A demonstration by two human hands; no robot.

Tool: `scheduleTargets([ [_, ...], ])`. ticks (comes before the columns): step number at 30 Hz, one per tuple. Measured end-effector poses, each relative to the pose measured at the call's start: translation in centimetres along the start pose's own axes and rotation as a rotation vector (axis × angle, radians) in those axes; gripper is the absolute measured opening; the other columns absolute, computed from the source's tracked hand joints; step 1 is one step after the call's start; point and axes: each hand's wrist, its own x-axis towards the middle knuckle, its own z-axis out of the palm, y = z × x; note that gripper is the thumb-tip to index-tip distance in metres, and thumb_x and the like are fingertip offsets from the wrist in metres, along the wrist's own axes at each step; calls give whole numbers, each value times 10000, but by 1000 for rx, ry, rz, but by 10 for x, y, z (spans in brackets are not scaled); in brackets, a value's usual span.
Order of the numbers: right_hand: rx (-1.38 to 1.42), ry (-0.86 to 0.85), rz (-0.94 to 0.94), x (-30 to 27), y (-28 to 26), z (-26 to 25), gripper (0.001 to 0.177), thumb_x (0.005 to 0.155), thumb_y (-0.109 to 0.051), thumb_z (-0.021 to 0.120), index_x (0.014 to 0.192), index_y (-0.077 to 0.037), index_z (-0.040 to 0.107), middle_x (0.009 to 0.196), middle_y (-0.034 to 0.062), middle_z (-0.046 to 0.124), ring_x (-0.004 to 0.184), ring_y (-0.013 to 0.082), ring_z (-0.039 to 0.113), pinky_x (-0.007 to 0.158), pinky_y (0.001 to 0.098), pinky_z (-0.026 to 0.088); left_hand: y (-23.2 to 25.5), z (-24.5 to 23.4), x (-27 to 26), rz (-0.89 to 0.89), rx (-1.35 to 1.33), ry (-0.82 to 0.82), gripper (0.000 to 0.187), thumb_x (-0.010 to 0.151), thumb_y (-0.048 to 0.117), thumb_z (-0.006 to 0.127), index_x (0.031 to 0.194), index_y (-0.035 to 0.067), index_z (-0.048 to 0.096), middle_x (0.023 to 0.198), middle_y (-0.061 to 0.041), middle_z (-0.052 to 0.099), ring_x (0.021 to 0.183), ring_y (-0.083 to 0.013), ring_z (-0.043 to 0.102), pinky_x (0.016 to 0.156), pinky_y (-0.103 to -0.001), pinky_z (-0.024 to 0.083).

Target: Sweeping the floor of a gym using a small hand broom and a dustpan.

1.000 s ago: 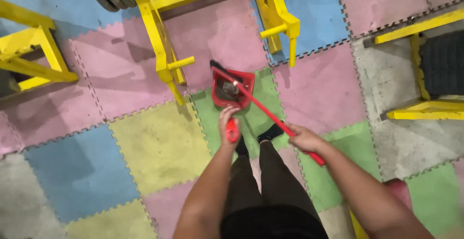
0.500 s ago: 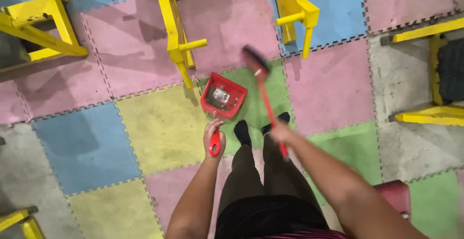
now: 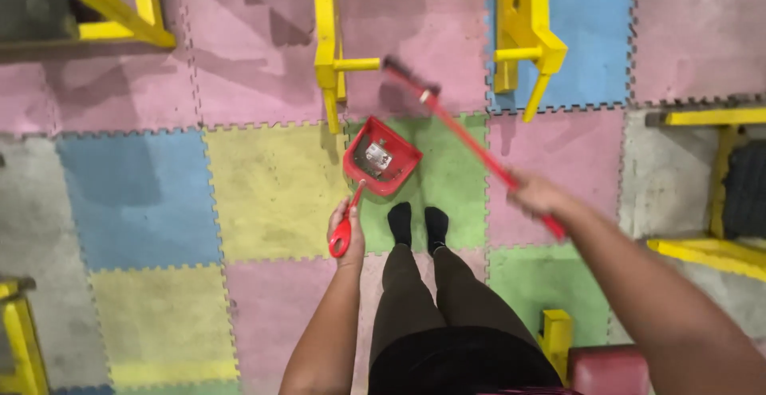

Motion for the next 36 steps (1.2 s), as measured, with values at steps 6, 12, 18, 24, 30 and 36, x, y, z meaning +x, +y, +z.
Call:
scheduleTargets([
  [6,-158,118,-185,134,-58,-37,686,822,-108,617,1484,-180,451,730,108,648,539,228,580,478,411,489,-12,-25,-20,-265,-132,155,387,1006,180,646,1353,11,617,1346,-145,651,1242,-213,612,1069,-332,481],
  [12,-279,-15,-322,248,50,119,480,740,-212,756,1158,-42,593,813,204,721,669,298,674,596,499,568,-29,-14,-27,-108,-42,118,334,1004,186,663,1282,1,645,1268,-150,685,1172,-224,660,1033,-336,518],
  [18,-370,-215,-93,33,-2,156,868,794,-119,594,1596,-154,263,914,192,713,660,273,691,629,418,582,-12,-1,-14,-170,3,59,343,989,205,616,1280,27,651,1231,-117,703,1137,-199,662,1005,-329,510],
  [24,-87,-335,-19,-54,-17,49,794,833,-152,572,1585,-265,343,752,62,523,513,162,449,445,348,405,-67,-17,-36,-234,-293,391,334,1058,289,681,1214,3,605,1165,-123,660,1090,-207,615,984,-358,501],
  [30,-249,-358,-82,-111,-41,33,810,819,-112,575,1589,-224,348,713,45,529,498,153,484,424,341,412,-36,-71,-56,-448,-514,745,308,1003,295,641,1202,64,595,1110,-68,679,982,-174,670,901,-329,550],
  [36,-300,-384,-160,-88,-109,77,783,841,-151,564,1590,-187,339,697,38,540,495,148,495,420,335,443,-13,-135,-11,-403,-771,792,286,987,274,654,1193,78,620,1076,-50,662,954,-153,649,854,-327,577],
])
